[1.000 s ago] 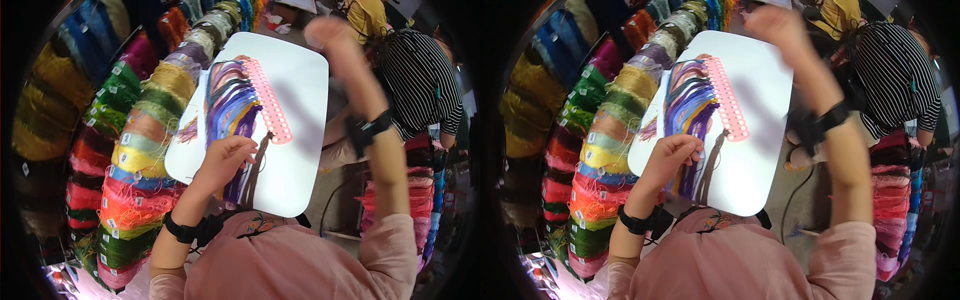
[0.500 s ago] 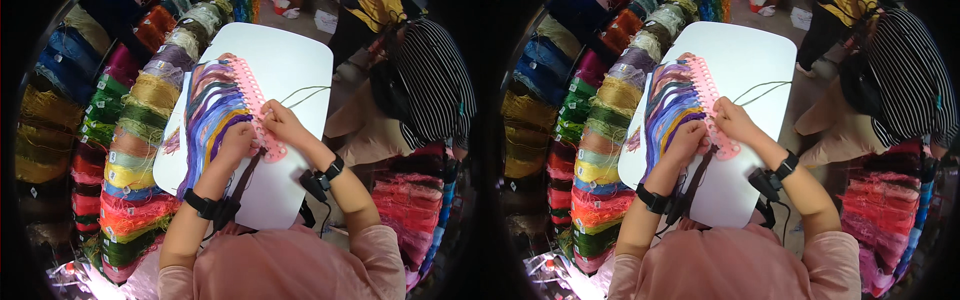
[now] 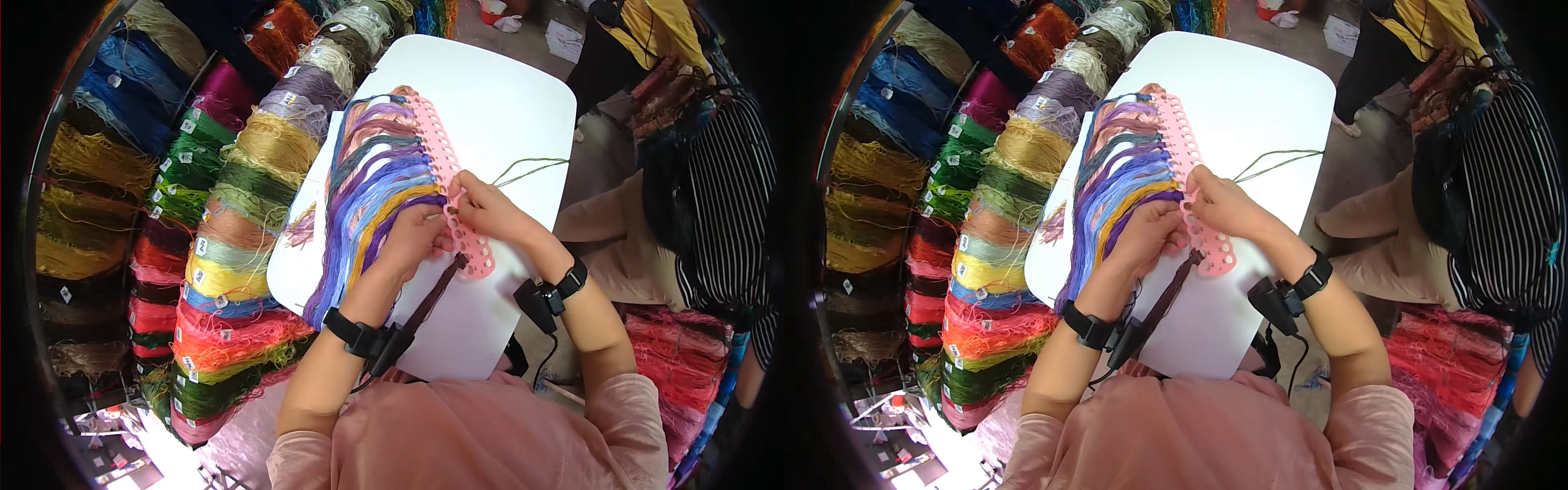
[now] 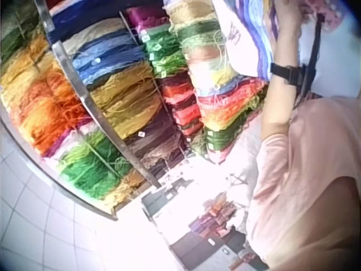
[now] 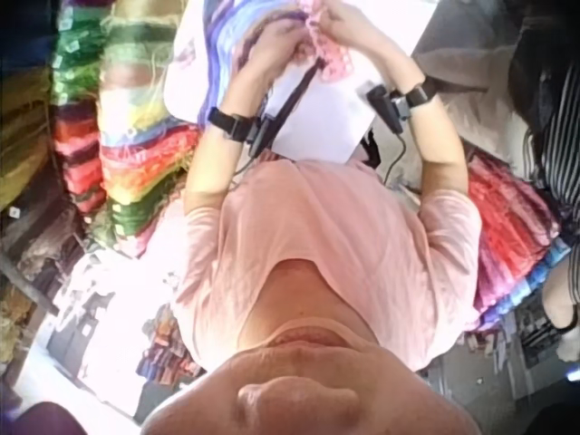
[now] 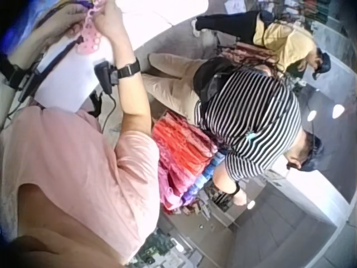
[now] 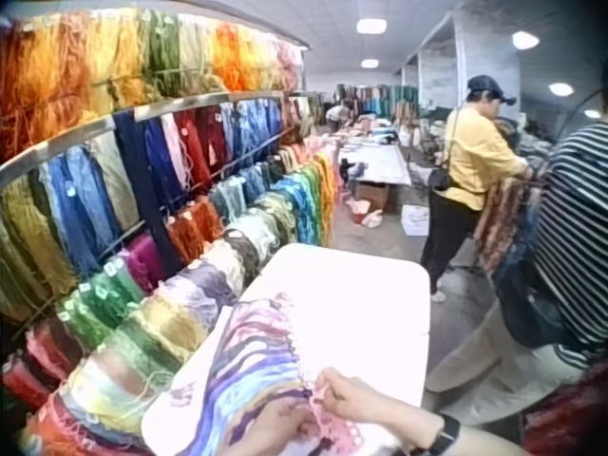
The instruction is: The person pulls strands of thread from a rack, checks a list on a paper, and threads the strands through holes in a pink organizer. This process is repeated with different colors of thread, including tan and blue, while referencing the paper and organizer on a table.
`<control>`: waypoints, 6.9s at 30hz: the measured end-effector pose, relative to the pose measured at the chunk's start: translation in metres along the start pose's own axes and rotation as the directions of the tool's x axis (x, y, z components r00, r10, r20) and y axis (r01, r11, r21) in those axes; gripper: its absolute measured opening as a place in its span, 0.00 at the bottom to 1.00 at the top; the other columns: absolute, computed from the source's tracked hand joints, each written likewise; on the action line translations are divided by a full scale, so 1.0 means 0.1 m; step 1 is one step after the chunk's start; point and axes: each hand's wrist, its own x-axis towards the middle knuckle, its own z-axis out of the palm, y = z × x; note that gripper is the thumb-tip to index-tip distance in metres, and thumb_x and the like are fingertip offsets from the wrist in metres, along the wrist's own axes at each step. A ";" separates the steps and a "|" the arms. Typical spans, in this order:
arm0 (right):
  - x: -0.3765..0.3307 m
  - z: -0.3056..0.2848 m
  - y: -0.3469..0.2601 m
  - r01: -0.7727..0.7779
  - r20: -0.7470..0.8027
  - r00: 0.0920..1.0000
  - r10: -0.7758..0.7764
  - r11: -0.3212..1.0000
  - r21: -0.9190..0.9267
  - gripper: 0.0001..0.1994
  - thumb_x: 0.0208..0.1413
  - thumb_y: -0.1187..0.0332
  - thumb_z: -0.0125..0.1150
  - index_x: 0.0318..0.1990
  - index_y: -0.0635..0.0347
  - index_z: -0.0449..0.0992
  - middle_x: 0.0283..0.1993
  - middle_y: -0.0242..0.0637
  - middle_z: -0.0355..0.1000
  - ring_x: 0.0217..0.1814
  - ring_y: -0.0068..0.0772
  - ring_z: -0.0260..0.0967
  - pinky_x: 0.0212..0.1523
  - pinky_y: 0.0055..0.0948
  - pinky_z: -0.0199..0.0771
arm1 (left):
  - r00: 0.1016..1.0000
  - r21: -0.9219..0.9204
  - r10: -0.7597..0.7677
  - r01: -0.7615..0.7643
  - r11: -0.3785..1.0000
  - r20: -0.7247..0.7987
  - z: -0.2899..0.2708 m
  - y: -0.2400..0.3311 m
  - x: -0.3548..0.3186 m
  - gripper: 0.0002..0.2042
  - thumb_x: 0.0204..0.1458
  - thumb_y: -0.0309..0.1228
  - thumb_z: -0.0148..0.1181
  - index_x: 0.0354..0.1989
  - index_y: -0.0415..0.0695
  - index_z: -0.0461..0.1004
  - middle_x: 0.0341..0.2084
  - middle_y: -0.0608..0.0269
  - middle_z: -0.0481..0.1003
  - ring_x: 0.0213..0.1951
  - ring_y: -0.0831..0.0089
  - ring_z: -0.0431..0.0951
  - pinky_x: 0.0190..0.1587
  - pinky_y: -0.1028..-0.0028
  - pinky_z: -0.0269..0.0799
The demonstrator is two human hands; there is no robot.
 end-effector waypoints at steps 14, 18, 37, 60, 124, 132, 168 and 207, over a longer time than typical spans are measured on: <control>0.10 -0.07 -0.04 -0.046 0.113 0.993 0.024 0.980 0.193 0.06 0.43 0.80 0.42 0.30 0.61 0.59 0.15 0.27 0.57 0.15 0.16 0.53 0.15 0.16 0.54 | 1.000 -0.031 0.023 -0.023 0.999 -0.019 -0.02 0.00 -0.04 0.09 0.51 0.30 0.42 0.34 0.40 0.66 0.19 0.68 0.68 0.16 0.83 0.66 0.17 0.87 0.59; 0.09 -0.05 -0.02 -0.061 0.116 0.992 0.041 0.983 0.173 0.05 0.43 0.80 0.42 0.30 0.61 0.59 0.15 0.27 0.57 0.15 0.15 0.53 0.16 0.16 0.54 | 1.000 -0.004 0.019 -0.019 1.000 -0.015 -0.01 0.01 -0.04 0.08 0.51 0.30 0.42 0.32 0.40 0.67 0.18 0.68 0.67 0.16 0.83 0.66 0.16 0.87 0.58; -0.37 0.37 0.26 0.223 -0.422 0.899 -0.116 0.951 0.215 0.06 0.45 0.80 0.42 0.32 0.61 0.60 0.18 0.32 0.60 0.17 0.19 0.55 0.19 0.18 0.55 | 0.974 -0.564 0.089 0.044 0.825 0.207 -0.12 0.05 -0.30 0.10 0.48 0.29 0.47 0.38 0.39 0.64 0.19 0.69 0.66 0.12 0.88 0.55 0.13 0.89 0.52; -0.48 0.22 -0.12 0.005 -0.379 0.854 -0.357 0.733 -0.680 0.22 0.29 0.66 0.61 0.36 0.61 0.64 0.30 0.36 0.62 0.33 0.36 0.60 0.37 0.34 0.56 | 0.748 0.452 0.052 0.343 0.823 -0.662 -1.07 -0.48 -2.87 0.12 0.47 0.24 0.44 0.41 0.37 0.65 0.19 0.58 0.72 0.14 0.76 0.70 0.20 0.82 0.66; -0.55 0.35 0.13 -0.029 -0.331 0.911 0.247 0.837 0.546 0.04 0.48 0.73 0.50 0.30 0.63 0.64 0.26 0.30 0.66 0.22 0.13 0.62 0.23 0.13 0.63 | 0.887 0.916 0.440 -0.051 0.399 -0.142 -1.07 -0.28 -0.98 0.34 0.32 0.32 0.61 0.47 0.28 0.52 0.52 0.39 0.48 0.36 0.51 0.70 0.34 0.67 0.69; -0.55 0.37 0.07 -0.021 -0.361 0.898 0.251 0.844 0.535 0.04 0.48 0.74 0.50 0.30 0.64 0.64 0.26 0.31 0.67 0.21 0.14 0.62 0.22 0.14 0.64 | 0.874 0.920 0.475 -0.101 0.378 -0.099 -1.13 -0.27 -0.94 0.36 0.31 0.33 0.62 0.48 0.28 0.52 0.51 0.38 0.49 0.37 0.51 0.69 0.35 0.67 0.68; -0.54 0.30 0.24 -0.119 -0.446 0.869 0.215 0.965 0.233 0.07 0.45 0.70 0.54 0.30 0.64 0.67 0.21 0.29 0.64 0.18 0.14 0.59 0.17 0.16 0.61 | 0.860 0.975 0.510 -0.118 0.188 0.005 -1.21 -0.28 -0.83 0.38 0.33 0.42 0.59 0.49 0.28 0.51 0.52 0.40 0.49 0.49 0.52 0.60 0.47 0.67 0.60; -0.48 -0.26 0.46 0.110 -0.091 0.989 -0.113 0.993 -0.033 0.26 0.40 0.68 0.57 0.47 0.63 0.53 0.22 0.40 0.68 0.19 0.34 0.67 0.22 0.27 0.65 | 0.685 0.227 0.392 -0.323 0.919 -0.614 -0.96 -0.30 -1.19 0.11 0.42 0.20 0.51 0.36 0.32 0.64 0.31 0.54 0.71 0.29 0.71 0.72 0.34 0.74 0.67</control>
